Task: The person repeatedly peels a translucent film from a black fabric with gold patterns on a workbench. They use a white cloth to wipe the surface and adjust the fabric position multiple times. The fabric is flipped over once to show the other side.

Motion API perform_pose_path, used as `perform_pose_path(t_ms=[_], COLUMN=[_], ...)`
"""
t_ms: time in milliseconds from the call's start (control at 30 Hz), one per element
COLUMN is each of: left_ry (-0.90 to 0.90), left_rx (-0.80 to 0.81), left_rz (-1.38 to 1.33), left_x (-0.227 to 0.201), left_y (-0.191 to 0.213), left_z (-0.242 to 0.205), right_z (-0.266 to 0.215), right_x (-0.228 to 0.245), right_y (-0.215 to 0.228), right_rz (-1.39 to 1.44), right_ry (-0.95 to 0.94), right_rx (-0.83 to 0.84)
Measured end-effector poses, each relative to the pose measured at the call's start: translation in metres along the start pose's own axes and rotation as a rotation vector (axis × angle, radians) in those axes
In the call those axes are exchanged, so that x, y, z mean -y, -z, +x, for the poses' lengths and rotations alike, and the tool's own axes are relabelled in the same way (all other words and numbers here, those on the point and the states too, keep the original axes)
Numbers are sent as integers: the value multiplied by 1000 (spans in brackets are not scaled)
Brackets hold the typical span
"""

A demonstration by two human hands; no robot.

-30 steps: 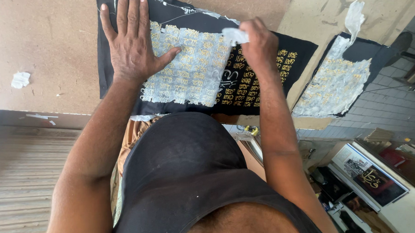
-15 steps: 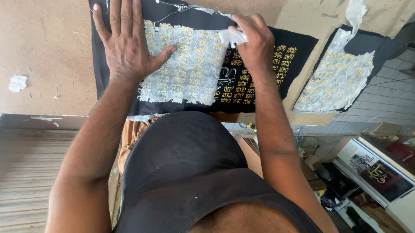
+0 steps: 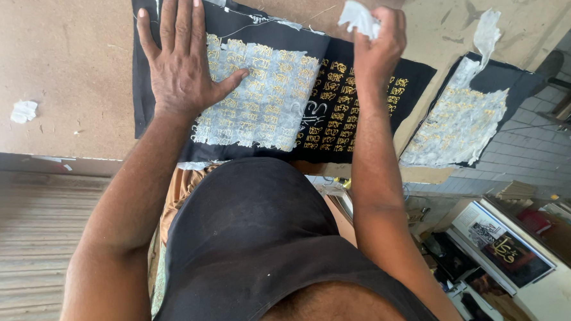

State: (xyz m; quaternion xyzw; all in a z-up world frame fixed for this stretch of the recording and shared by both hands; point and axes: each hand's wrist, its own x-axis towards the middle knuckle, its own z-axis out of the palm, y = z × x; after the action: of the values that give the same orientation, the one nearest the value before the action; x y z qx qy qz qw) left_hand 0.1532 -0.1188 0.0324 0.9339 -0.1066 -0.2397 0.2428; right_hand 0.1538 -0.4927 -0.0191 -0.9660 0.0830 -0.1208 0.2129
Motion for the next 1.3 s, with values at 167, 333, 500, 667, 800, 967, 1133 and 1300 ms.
perform_pose_path(t_ms=[167, 333, 500, 667, 800, 967, 1133, 1300], left_ry=[-1, -8, -21, -21, -11, -26, 19, 23], left_rx=[3, -12, -24, -20, 8, -24, 35, 15], left_rz=[16, 32, 18, 18, 7, 28, -34, -33], left_x=[1, 1, 4, 7, 7, 9, 12, 9], left_y=[-2, -2, -7, -8, -10, -12, -17, -11], left_z=[1, 0, -2, -2, -4, 0, -1, 0], right_z=[-8, -21, -23, 6, -8, 3, 18, -2], right_x=[24, 38, 32, 28, 48, 50, 39, 74], right_y=[10, -16, -23, -7, -25, -38, -20, -36], right_rz=[170, -30, 183, 251, 163, -55, 249, 72], right_ry=[83, 101, -285, -233, 216, 21, -67, 227], right_rx=[238, 354, -1, 37, 245, 112, 108, 330])
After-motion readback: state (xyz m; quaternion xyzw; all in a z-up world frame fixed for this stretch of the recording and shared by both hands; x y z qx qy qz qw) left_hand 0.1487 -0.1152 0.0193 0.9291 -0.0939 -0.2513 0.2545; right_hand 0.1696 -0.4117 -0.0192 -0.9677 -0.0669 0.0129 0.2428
